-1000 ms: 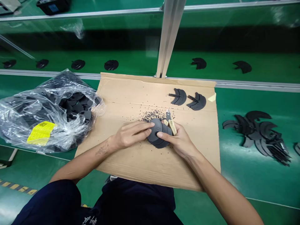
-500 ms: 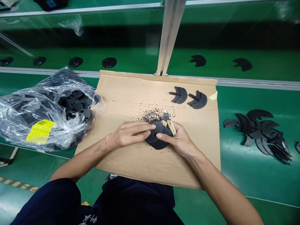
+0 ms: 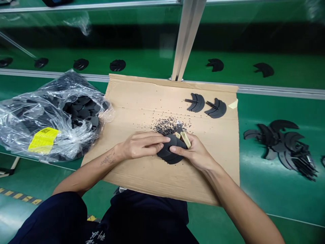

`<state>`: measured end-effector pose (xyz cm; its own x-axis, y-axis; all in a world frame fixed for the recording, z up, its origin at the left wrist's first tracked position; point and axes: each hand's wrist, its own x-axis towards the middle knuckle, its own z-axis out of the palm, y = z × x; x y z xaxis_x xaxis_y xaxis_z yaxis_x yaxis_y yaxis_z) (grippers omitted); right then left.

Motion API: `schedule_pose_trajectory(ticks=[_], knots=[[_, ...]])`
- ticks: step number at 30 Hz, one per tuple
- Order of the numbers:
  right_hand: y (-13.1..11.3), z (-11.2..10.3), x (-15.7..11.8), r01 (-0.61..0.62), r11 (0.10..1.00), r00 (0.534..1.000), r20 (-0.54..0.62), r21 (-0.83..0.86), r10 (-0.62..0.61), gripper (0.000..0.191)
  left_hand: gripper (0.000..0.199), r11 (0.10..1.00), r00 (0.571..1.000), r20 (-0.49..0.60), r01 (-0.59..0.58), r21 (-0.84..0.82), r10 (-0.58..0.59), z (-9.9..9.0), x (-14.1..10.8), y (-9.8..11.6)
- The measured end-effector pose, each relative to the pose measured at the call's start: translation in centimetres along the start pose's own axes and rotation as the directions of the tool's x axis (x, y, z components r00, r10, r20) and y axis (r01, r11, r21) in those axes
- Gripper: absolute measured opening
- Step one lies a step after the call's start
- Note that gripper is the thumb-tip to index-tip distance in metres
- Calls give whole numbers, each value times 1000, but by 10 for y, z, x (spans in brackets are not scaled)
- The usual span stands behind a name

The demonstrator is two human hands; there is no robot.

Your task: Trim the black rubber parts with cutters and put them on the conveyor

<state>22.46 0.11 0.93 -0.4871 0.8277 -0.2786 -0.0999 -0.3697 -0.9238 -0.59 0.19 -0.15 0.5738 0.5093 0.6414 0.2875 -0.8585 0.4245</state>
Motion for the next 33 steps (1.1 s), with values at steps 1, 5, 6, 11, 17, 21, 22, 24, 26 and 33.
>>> schedule_pose_trajectory(ticks=[1,5,6,11,17,21,22,24,26,33], knots=[[0,0,-1,19,1000,1000,-8,-11,-19,43,32,1000,1000,-14,-7,-16,7,1,-1,0],[1,4,-4,171,965,973,-118,-200,-197,38,32,944,965,-90,220,-246,-248,6,-1,3],[2,6,-4,216,934,954,-144,-285,-264,35,34,888,932,-63,318,-332,-358,7,0,5],[7,9,-7,442,693,830,-32,-569,-556,13,28,802,858,4,481,-354,-513,8,4,14],[7,5,-5,540,502,740,98,-676,-665,13,26,953,955,-84,270,-138,-283,1,5,10],[11,4,-4,619,364,652,196,-695,-733,21,29,951,956,-105,253,-181,-274,0,5,11],[12,4,-5,632,348,635,206,-692,-745,23,30,945,953,-119,250,-211,-278,0,6,13],[13,5,-6,648,337,616,208,-683,-760,25,30,937,949,-142,238,-256,-280,-1,7,16],[14,7,-7,662,343,606,206,-667,-768,26,26,937,951,-153,221,-270,-268,-2,9,20],[13,12,-7,685,407,617,184,-604,-766,28,23,949,947,-187,216,-231,-262,-5,9,27]])
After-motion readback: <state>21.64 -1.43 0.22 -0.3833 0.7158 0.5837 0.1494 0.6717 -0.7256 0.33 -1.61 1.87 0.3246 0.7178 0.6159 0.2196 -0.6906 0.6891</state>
